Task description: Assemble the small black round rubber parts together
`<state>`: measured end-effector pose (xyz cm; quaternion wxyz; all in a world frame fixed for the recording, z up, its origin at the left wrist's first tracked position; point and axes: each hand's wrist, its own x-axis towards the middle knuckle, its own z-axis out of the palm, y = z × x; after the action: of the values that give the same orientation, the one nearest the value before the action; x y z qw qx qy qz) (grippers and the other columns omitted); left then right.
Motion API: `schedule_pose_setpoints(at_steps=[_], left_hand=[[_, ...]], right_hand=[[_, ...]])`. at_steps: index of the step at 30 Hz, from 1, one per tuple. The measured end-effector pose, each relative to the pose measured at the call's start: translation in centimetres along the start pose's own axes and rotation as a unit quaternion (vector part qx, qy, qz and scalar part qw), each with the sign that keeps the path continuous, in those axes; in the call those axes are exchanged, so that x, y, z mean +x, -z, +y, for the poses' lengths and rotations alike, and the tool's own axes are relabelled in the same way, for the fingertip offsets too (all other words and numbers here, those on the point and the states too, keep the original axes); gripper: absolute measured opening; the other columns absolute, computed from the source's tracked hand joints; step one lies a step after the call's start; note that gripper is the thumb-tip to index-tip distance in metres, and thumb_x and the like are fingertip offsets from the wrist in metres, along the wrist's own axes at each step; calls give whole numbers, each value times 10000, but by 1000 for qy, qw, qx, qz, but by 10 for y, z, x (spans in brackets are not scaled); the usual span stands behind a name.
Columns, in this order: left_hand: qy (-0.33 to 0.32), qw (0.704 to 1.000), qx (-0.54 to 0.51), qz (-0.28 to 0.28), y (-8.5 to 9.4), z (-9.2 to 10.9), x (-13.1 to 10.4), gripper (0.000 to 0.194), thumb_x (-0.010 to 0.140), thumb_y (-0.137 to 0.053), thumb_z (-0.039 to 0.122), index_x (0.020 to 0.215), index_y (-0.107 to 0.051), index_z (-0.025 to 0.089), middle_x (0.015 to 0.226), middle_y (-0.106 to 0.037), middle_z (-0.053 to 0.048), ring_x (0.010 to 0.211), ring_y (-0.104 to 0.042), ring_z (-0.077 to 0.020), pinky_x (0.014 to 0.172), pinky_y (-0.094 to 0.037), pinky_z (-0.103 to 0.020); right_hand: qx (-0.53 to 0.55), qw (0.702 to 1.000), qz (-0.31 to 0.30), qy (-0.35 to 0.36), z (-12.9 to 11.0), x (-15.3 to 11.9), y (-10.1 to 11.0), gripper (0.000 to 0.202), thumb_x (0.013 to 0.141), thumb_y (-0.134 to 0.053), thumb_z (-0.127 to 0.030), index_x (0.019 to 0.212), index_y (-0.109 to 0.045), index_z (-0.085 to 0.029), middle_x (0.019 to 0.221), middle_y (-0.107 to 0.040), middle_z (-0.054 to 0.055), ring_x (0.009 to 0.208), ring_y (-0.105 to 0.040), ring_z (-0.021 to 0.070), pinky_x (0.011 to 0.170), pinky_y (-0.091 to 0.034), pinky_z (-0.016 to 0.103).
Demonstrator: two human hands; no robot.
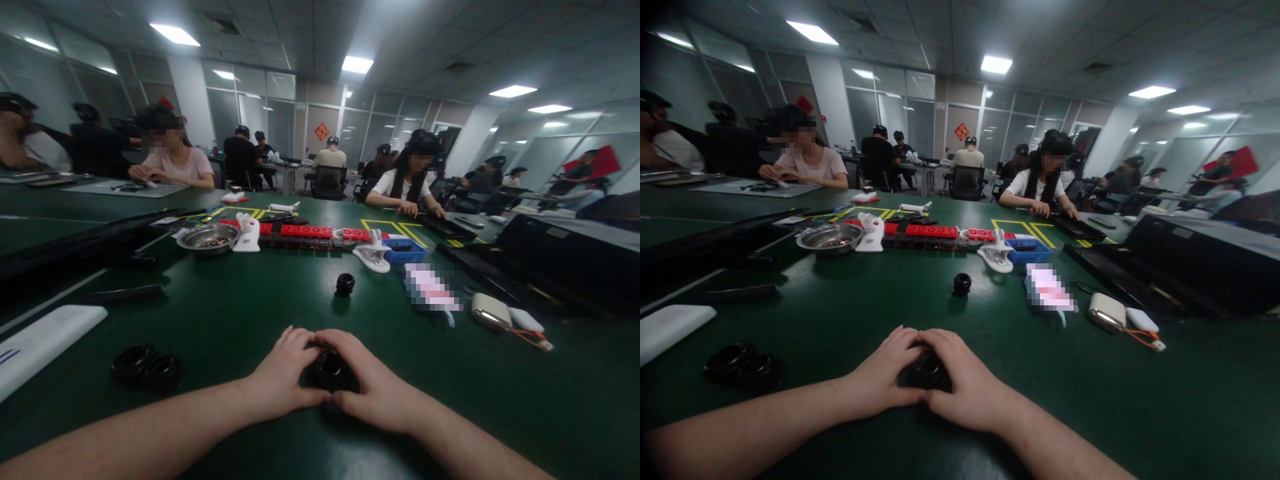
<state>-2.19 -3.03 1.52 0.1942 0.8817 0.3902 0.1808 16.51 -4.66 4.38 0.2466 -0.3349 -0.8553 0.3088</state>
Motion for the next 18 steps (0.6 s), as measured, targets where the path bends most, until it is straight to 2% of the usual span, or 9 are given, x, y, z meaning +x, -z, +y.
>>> schedule_pose_setpoints(at_steps=[3,6,8,10,12,14,16,18], left_hand=[[3,1000,-1,-5,1,1,0,391,667,-689,398,994,-582,212,1082,-518,-61,1041,-441,-267,991,-237,-497],[3,1000,-3,0,1,2,0,405,666,-688,370,1026,-566,231,1074,-521,-48,1036,-449,-260,995,-227,-499],[2,1000,-1,4,1,1,0,418,662,-688,358,1041,-559,239,1085,-517,-44,1043,-445,-261,1001,-214,-504],[1,1000,1,4,0,1,0,424,657,-693,355,1040,-561,231,1098,-512,-50,1052,-437,-265,1001,-215,-505],[1,1000,4,1,0,1,0,394,661,-692,359,1009,-574,219,1095,-513,-58,1052,-435,-267,995,-226,-504],[1,1000,6,-1,1,1,0,370,669,-689,365,990,-580,217,1081,-518,-58,1042,-442,-263,989,-237,-502],[-1,1000,7,1,1,1,0,372,671,-687,365,997,-578,221,1072,-521,-53,1035,-447,-258,989,-239,-499],[-3,1000,5,5,0,0,0,417,669,-689,366,1042,-562,228,1082,-519,-51,1038,-447,-257,993,-233,-500]], right_hand=[[-40,996,57,-64,2,1,-3,531,664,-669,-237,1132,-428,-167,1095,-508,102,996,-479,259,859,-400,422],[-70,991,82,-76,1,4,-5,313,660,-648,-206,938,-512,-168,943,-532,70,896,-497,241,796,-426,402],[-46,997,58,-33,0,4,-5,316,661,-590,-121,965,-522,-180,1024,-510,73,979,-475,233,861,-398,386],[-11,999,33,1,0,3,-4,461,653,-564,-82,1091,-476,-194,1154,-461,80,1078,-431,230,929,-353,382],[-1,999,42,-13,1,2,-5,528,665,-592,-120,1158,-416,-193,1176,-455,90,1078,-433,238,925,-357,397],[-21,995,81,-51,3,2,-7,467,665,-634,-188,1092,-445,-182,1084,-500,89,1002,-467,248,869,-393,410],[-42,992,103,-65,4,3,-7,344,657,-638,-190,973,-500,-180,1006,-512,76,959,-478,245,840,-406,402],[-30,996,78,-31,3,3,-6,321,652,-589,-116,960,-531,-184,1045,-495,74,1010,-463,237,883,-384,386]])
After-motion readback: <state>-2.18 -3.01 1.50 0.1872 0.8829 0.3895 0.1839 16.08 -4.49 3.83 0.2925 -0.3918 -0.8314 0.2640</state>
